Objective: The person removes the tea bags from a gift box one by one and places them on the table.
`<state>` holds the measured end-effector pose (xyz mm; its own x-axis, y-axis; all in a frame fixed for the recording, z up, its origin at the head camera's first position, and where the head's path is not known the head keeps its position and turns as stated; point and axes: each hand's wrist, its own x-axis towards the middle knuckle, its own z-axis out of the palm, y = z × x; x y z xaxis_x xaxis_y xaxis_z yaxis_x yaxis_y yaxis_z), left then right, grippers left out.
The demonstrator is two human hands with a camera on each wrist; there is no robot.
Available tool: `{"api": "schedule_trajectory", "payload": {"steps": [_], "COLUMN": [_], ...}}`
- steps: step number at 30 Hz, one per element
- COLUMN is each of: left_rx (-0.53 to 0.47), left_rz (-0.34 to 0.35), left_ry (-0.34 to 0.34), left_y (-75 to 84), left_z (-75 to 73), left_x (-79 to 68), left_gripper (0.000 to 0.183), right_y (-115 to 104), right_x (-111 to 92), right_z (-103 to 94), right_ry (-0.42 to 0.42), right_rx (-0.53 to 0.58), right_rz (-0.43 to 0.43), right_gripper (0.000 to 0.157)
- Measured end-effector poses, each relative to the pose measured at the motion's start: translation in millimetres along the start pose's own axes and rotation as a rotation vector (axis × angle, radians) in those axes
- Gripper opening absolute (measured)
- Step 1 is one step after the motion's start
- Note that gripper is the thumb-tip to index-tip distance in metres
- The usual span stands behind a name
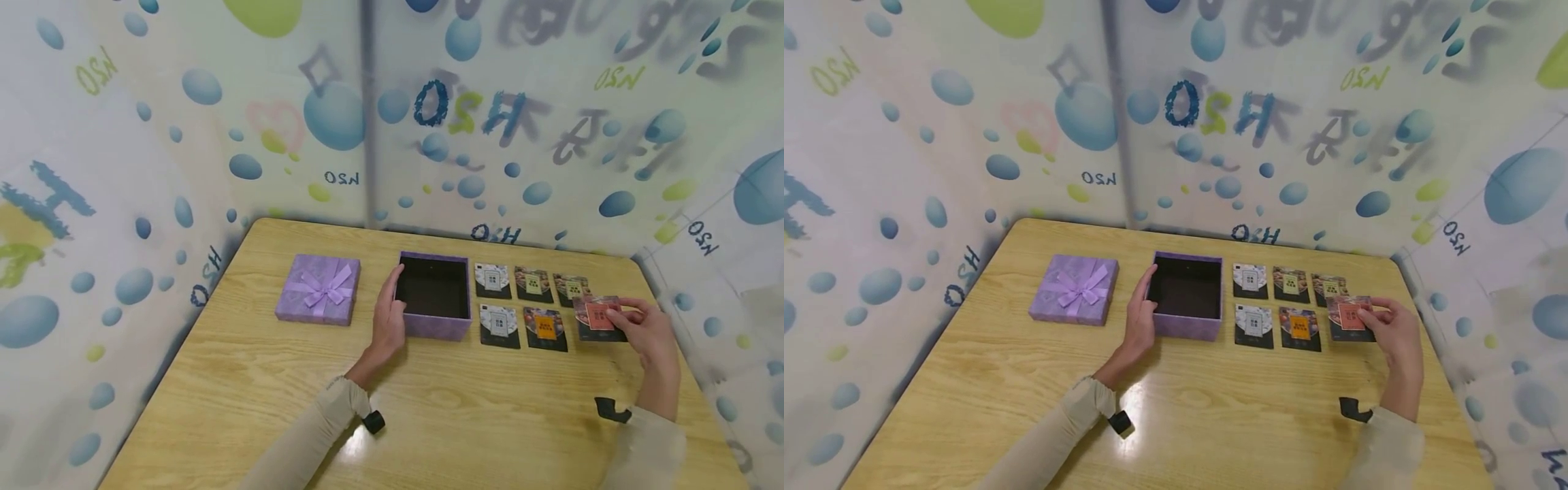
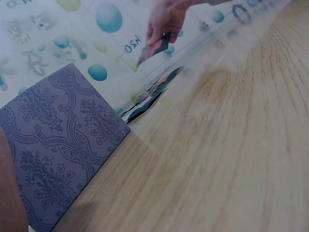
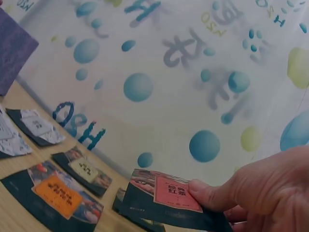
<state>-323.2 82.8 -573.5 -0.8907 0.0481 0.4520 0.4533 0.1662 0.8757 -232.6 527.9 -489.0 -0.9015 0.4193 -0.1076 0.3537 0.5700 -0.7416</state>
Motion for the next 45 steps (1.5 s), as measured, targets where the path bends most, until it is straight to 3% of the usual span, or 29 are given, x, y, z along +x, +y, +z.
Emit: {"api": "schedule_trajectory", "payload": {"steps": [13, 22, 30, 37, 45], "left_rx": [0.006, 0.007, 0.027, 0.015, 0.041], "left_rz": [-0.014, -0.022, -0.022, -0.015, -0.049], "left_ry": [-0.001, -0.008, 0.000, 0.021, 0.004], "left_y": [-1.1, -1.5, -5.3, 0.7, 3.1], "left_z": [-0.4, -1.7, -11.1, -13.7, -10.5], "left_x": [1.5, 3.5, 2.2, 0.5, 1.7], "left_gripper": [0.074, 0.075, 0.075, 0.074, 0.074], "right_y": [29, 28, 26, 22, 20], "right_x": [15, 13, 17, 21, 16], "right_z": [9.5, 9.7, 21.6, 19.2, 17.4], "right_ry": [-0.094, -0.125, -0.136, -0.158, -0.162], "right_rx": [-0.155, -0.238, -0.276, -0.305, -0.229], "right_rz": [0.169, 0.148, 0.123, 0.088, 0.196], "right_gripper": [0.055, 0.049, 0.047, 0.049, 0.061]}}
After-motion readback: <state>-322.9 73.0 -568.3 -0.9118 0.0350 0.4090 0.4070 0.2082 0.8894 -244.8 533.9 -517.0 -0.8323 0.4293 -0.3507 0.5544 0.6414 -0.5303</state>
